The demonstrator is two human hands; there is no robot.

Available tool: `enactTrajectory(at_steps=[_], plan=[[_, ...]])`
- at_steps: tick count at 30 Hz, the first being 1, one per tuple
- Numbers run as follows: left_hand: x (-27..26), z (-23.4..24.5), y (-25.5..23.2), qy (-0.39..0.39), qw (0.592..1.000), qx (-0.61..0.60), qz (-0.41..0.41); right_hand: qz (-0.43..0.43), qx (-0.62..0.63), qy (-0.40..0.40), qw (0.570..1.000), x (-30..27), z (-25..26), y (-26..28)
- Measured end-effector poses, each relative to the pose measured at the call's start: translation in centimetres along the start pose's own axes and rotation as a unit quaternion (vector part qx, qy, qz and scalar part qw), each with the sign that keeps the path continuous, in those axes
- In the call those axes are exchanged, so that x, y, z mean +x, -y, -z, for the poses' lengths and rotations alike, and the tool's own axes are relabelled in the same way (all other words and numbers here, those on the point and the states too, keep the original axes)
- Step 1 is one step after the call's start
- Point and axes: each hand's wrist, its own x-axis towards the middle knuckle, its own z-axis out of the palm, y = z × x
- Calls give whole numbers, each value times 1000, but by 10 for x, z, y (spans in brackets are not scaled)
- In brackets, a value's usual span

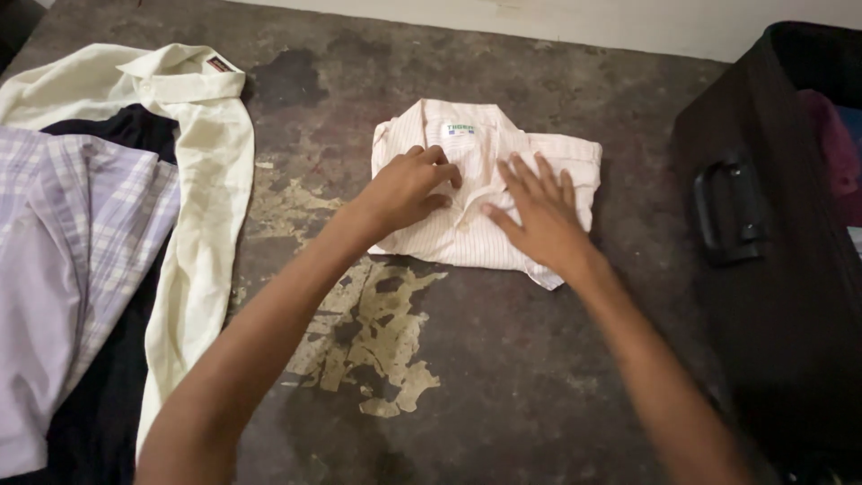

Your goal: The person folds several shirts and a pair of shorts on a table and places them into an open suitcase. Items handled include a pink striped shirt, a purple plaid shirt, black shorts, and a white shirt. The person folds each item by hand and stacks them inside the suitcase.

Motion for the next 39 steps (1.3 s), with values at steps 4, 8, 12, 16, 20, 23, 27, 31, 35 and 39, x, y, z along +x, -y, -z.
enactTrajectory(at_steps=[4, 8, 12, 16, 20, 23, 27, 31, 35, 39], plan=[[11, -13, 8, -26, 999, -6, 28, -14, 36, -27, 999, -2, -10, -1], [32, -32, 19, -56, 979, -180, 74, -49, 123, -106, 986, -3, 3, -1], [56, -60, 23, -92, 972, -213, 49, -8, 113, -161, 980, 4, 14, 9], [88, -74, 30, -37, 913, -332, 234, 4, 88, -180, 980, 18, 22, 19], [104, -74, 35, -25, 863, -411, 292, 12, 45, -121, 992, 22, 27, 27], [112, -67, 30, -34, 856, -412, 311, 37, 60, -58, 996, 23, 33, 26], [115, -56, 20, -17, 880, -323, 348, 56, 11, -111, 992, 21, 33, 25], [130, -53, 23, -2, 900, -233, 367, 52, 30, -168, 984, 23, 29, 28], [147, -61, 39, -39, 900, -234, 367, 54, 123, -199, 971, 23, 24, 34], [155, -52, 54, -110, 791, -472, 374, 22, 137, -192, 971, 17, 16, 36]])
